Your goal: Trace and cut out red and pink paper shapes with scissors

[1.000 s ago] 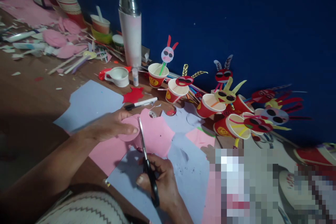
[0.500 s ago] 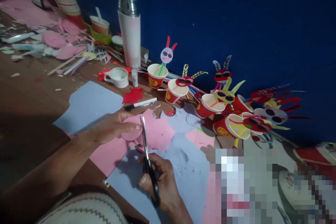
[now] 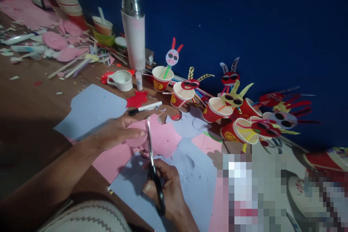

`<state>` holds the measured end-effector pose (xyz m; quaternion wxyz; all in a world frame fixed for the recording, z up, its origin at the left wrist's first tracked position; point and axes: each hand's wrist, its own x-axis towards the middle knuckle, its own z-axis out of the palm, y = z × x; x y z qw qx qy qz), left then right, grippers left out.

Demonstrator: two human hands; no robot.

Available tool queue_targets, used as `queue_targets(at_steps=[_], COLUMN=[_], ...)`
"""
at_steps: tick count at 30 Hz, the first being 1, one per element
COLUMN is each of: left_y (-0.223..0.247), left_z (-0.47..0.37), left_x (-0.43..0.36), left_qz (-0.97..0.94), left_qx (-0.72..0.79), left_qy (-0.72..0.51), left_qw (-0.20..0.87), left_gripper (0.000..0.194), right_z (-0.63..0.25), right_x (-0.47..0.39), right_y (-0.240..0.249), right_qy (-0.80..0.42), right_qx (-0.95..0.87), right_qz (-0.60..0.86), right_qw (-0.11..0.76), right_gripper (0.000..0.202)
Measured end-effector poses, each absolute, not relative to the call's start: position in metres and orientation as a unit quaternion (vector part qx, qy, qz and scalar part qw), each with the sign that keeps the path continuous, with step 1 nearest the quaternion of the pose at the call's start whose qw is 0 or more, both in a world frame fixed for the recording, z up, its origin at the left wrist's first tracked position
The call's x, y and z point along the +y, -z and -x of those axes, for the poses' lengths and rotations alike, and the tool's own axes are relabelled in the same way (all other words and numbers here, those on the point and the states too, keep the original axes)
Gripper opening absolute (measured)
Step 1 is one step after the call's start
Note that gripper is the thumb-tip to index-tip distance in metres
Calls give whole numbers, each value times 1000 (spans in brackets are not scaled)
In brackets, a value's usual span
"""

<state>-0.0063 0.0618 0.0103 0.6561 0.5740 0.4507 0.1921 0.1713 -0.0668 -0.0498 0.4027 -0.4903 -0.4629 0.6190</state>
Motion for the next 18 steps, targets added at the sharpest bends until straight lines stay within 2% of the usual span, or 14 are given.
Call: queue_targets(at_steps=[18], left_y=[-14], left_z=[5], left_x=[61], left_qz=[-553], left_qx=[472], left_qy=[-199], left_qw=[657], left_gripper=[14], right_z=[-170], right_x=[-65], right_y=[43], right_qy=[-607], right_qx=[-464], right_qz=[517], right_qw=[387], right_gripper=[42])
